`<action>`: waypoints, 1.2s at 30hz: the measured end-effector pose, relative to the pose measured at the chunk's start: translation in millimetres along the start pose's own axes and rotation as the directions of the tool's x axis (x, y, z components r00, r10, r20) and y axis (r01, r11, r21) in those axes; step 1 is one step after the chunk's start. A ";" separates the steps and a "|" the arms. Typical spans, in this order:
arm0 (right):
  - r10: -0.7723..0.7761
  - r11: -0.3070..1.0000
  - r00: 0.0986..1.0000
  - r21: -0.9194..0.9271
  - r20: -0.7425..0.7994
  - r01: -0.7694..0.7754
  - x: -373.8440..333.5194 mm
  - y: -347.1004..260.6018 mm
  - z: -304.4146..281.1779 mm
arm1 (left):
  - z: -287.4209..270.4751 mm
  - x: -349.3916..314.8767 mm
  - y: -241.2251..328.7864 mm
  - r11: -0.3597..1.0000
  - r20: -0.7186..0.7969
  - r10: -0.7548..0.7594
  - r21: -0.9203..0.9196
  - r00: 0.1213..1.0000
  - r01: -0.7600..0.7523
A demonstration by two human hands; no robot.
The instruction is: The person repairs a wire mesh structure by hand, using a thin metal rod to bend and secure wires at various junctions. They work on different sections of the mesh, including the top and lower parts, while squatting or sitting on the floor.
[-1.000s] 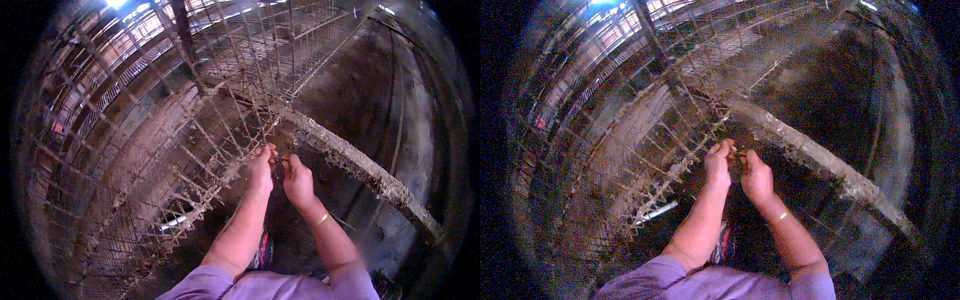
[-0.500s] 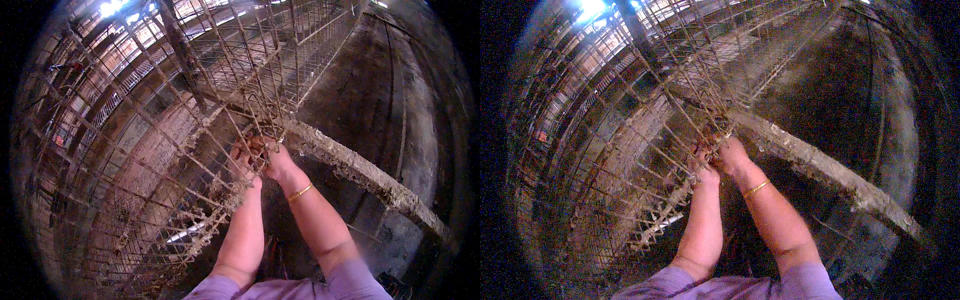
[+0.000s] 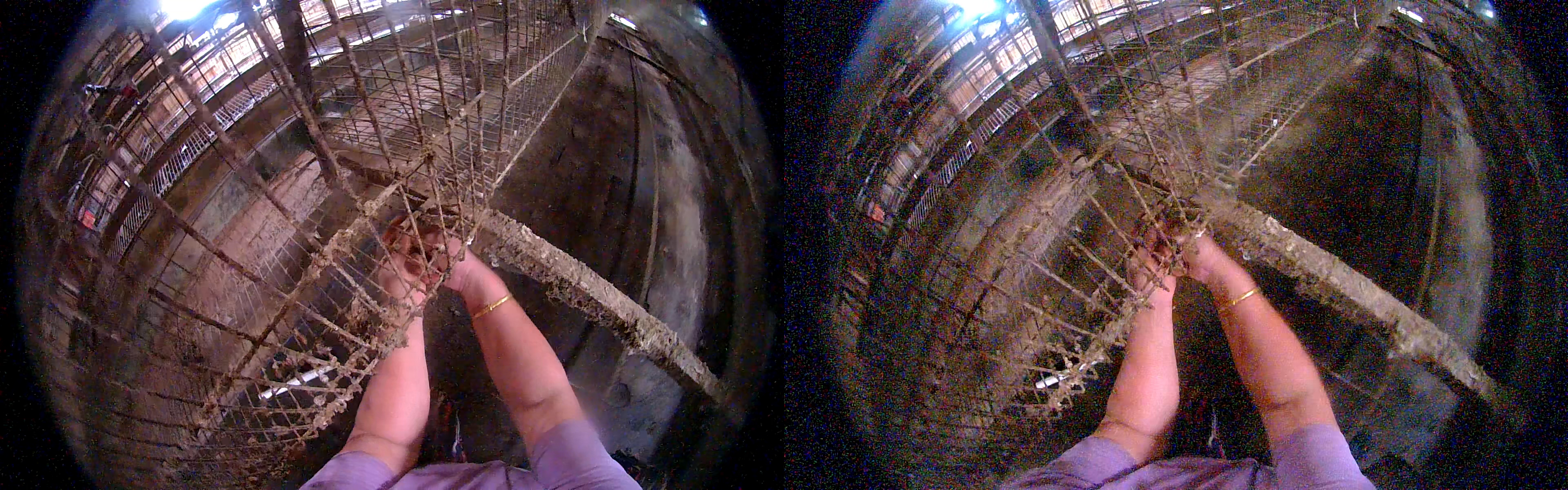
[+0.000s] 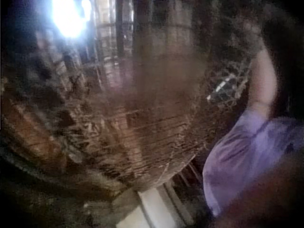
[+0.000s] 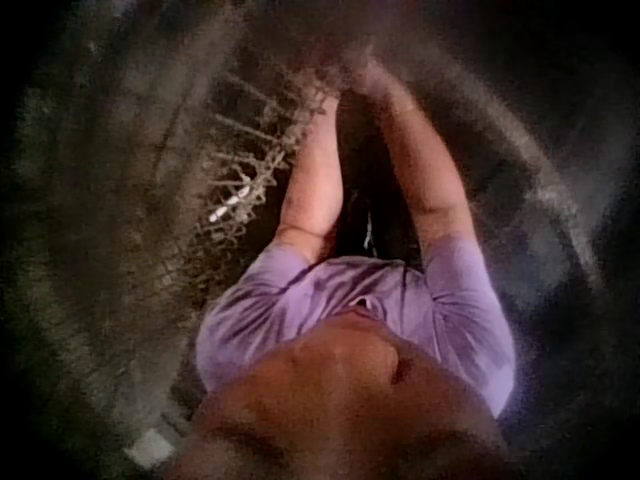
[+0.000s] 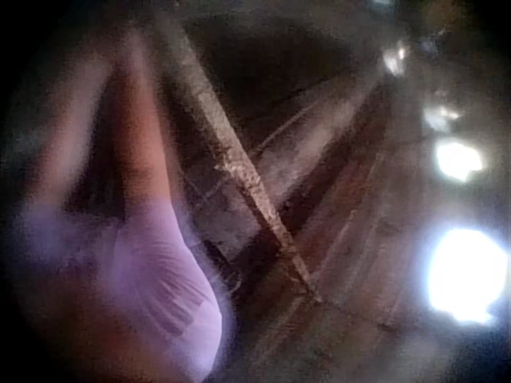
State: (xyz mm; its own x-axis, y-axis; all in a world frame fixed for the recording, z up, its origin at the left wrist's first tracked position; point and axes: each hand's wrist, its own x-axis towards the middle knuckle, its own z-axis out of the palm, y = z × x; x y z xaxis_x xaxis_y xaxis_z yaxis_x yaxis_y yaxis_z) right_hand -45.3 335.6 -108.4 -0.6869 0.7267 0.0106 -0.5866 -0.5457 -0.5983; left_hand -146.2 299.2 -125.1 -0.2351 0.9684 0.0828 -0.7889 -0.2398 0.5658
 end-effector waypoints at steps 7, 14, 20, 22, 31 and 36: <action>-0.657 0.120 0.740 -0.989 -0.144 -0.085 -47.3 10.5 36.3 | -15.7 7.4 -16.6 0.983 -0.031 0.034 0.183 0.999 -0.028; -0.530 -0.007 0.839 -0.990 0.125 0.143 -47.7 10.0 28.8 | 0.8 21.7 15.1 0.971 0.114 -0.225 -0.063 0.968 0.233; -0.530 -0.018 0.797 -0.944 0.289 0.331 -33.8 -10.4 50.2 | 12.5 9.6 7.8 0.963 -0.059 0.088 0.261 0.994 -0.070; -0.525 -0.027 0.799 -0.944 0.293 0.328 -32.8 -12.6 51.4 | 16.5 7.0 4.7 0.942 -0.074 0.121 0.322 0.990 -0.091; -0.465 0.221 0.839 -0.881 0.282 0.419 -28.8 -12.0 53.4 | 1.2 17.7 3.4 0.898 0.169 0.124 0.400 0.978 -0.183; -0.448 0.184 0.841 -0.889 0.303 0.419 -28.6 -15.2 48.2 | 20.0 8.3 6.5 0.981 -0.064 0.093 0.174 0.994 -0.080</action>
State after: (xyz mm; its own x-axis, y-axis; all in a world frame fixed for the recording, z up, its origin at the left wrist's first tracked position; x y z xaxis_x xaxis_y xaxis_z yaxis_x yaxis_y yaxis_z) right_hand -37.5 303.0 -61.0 -0.4447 0.7291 0.5202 -0.0137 0.5752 -0.8179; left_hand -141.9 307.1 -104.3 -0.3430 0.9357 0.0823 -0.6564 -0.3014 0.6916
